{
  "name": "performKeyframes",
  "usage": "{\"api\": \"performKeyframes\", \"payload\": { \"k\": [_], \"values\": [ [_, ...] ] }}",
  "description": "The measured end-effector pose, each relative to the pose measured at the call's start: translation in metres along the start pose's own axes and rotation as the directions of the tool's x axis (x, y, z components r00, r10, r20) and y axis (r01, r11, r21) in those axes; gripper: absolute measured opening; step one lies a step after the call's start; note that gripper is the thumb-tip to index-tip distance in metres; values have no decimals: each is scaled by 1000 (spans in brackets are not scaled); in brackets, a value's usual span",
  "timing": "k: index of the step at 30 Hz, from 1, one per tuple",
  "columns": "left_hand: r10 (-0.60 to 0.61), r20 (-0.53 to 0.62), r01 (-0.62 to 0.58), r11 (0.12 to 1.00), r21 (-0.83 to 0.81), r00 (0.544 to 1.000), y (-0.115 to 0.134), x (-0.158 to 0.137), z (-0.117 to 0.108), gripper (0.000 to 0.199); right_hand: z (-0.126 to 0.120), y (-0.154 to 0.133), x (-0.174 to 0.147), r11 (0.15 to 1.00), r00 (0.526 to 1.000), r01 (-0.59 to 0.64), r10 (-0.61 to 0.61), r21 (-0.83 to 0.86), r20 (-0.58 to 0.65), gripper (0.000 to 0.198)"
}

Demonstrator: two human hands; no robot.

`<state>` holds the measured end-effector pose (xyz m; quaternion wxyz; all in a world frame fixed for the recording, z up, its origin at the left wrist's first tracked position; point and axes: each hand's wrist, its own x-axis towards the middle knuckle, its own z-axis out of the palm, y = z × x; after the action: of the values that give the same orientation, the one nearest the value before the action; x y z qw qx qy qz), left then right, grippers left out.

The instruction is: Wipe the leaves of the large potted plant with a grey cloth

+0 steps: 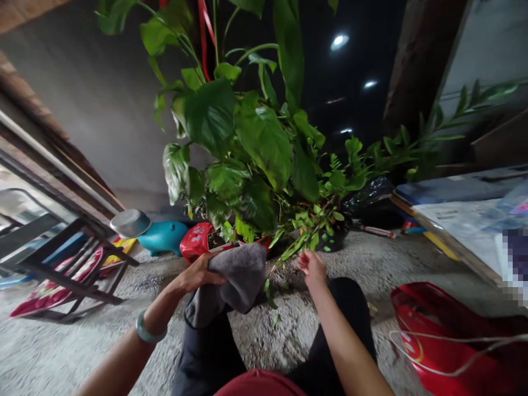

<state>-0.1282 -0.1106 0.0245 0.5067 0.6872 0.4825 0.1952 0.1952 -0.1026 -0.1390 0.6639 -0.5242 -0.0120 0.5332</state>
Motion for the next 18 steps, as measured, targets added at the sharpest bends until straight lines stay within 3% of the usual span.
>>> {"api": "performKeyframes", "payload": {
  "k": [3,6,9,12,14,16,18],
  "values": [
    [26,14,-24,994,-107,1000,7,18,23,68,-22,-16,33,1000,992,-4,5,6,-129,11],
    [66,-138,-93,975,-203,988,29,39,54,67,-25,-30,68,999,990,-33,35,14,-136,17],
    [141,-373,-217,961,-170,917,58,74,85,64,-15,-36,96,998,996,-52,53,28,-65,31],
    [237,-489,-307,949,-67,840,73,128,110,77,-1,-35,110,997,997,-45,42,58,64,43],
    [154,-502,-224,971,-82,851,68,167,123,91,7,-32,111,996,988,-44,31,84,149,49],
    [-86,-437,-7,979,-206,896,53,198,133,92,13,-29,109,993,970,-58,31,106,241,54],
    [-333,-276,239,916,-323,901,33,216,140,80,15,-28,105,990,934,-86,39,116,354,56]
  ]
}}
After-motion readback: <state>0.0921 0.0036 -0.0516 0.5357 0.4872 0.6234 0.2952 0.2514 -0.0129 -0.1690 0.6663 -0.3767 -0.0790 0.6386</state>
